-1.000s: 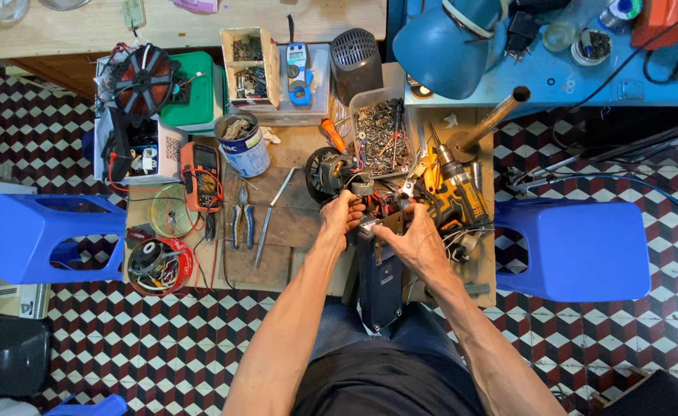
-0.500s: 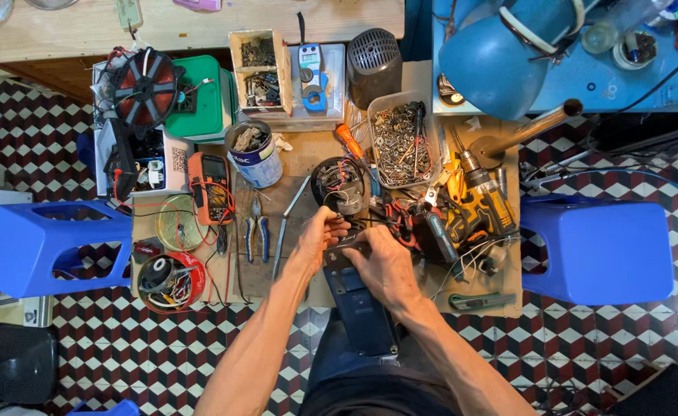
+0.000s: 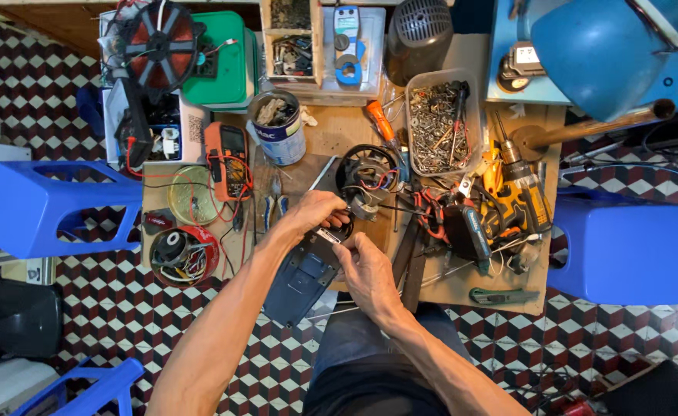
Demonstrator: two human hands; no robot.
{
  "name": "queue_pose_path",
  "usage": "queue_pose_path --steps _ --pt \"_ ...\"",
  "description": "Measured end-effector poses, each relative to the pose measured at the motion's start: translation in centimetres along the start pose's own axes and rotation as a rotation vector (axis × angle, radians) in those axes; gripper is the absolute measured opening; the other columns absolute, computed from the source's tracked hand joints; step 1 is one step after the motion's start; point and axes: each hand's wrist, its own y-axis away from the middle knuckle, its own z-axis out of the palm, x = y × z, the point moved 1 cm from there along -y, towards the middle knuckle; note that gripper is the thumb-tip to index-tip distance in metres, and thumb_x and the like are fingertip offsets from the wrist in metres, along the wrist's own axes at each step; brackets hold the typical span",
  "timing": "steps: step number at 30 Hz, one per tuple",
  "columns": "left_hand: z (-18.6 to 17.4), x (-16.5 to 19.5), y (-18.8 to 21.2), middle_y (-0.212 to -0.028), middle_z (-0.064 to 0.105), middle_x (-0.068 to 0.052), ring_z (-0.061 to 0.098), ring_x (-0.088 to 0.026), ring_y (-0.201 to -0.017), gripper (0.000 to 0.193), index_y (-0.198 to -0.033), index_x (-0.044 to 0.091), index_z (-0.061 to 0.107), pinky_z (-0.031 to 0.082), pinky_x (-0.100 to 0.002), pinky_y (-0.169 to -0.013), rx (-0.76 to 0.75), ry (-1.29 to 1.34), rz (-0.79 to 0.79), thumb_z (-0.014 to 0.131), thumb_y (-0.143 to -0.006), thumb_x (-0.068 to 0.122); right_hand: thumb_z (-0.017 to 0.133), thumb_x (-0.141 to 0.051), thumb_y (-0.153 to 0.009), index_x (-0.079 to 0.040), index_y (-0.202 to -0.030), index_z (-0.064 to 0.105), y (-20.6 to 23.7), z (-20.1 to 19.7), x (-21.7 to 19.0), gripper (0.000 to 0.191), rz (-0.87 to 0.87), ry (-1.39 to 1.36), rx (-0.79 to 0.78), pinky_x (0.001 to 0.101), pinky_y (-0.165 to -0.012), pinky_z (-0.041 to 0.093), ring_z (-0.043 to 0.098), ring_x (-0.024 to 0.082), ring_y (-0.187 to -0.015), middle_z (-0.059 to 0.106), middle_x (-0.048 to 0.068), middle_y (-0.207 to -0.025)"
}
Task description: The person disassembles an electric motor at a cluttered workbench. They unscrew fasteners by hand and with a cordless drill, lift off the motor housing and fan cover, sort removed screws into a parts bin, and use a multimeter and pliers while separating the motor components.
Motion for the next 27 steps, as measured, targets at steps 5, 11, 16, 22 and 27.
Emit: queue_pose_path --steps 5,11,16,22,27 --pt "-0.6 0.2 -0.6 -0.088 0.079 -0.010 0.071 -0.017 -0.072 0.033 -0.093 -0.001 0.075 0.056 -0.031 -0.061 -0.014 -0.059 -0.007 0.062 -0.087 0.028 0.057 -0.020 -0.104 0.000 -0.098 0.058 -1.1 1.1 -0.1 0.021 -0.022 -0.126 -0.094 0.0289 -0.069 0.065 0.069 0.013 -0.074 0.066 0.008 -0.080" --pt "-0.4 1.9 -2.2 -0.084 0.077 -0.014 0.070 -0.021 -0.068 0.033 -0.093 -0.005 0.074 0.058 -0.035 -0.057 -0.016 -0.106 -0.021 0.062 -0.088 0.025 0.054 -0.015 -0.104 0.001 -0.102 0.056 -2.1 0.7 -0.5 0.016 -0.073 -0.278 -0.186 0.0309 -0.076 0.065 0.070 0.014 -0.081 0.065 0.007 -0.090" --pt "2.4 2.4 -2.4 -0.084 0.078 -0.012 0.073 -0.019 -0.070 0.035 -0.096 -0.002 0.073 0.060 -0.035 -0.059 0.026 -0.214 -0.019 0.060 -0.089 0.030 0.061 -0.016 -0.100 0.000 -0.103 0.056 -2.0 -3.7 -0.3 0.017 -0.026 -0.171 -0.369 0.0294 -0.080 0.061 0.073 0.015 -0.087 0.070 0.007 -0.089" --pt "8.0 -0.8 -1.2 -0.083 0.077 -0.010 0.073 -0.020 -0.071 0.029 -0.096 -0.001 0.069 0.062 -0.037 -0.058 0.141 0.041 -0.038 0.063 -0.090 0.027 0.068 -0.023 -0.097 -0.001 -0.105 0.075 -3.5 -14.4 5.4 0.023 -0.086 0.240 -0.316 0.0300 -0.075 0.056 0.067 0.015 -0.083 0.074 0.007 -0.089" --pt "13.7 -3.1 0.0 -0.079 0.077 -0.010 0.071 -0.019 -0.068 0.027 -0.091 -0.001 0.071 0.056 -0.035 -0.058 0.322 0.078 0.059 0.068 -0.089 0.026 0.068 -0.018 -0.096 0.004 -0.097 0.071 -7.4 -26.9 13.3 0.021 0.214 -0.320 0.536 0.0281 -0.064 0.056 0.067 0.017 -0.069 0.071 0.010 -0.081"
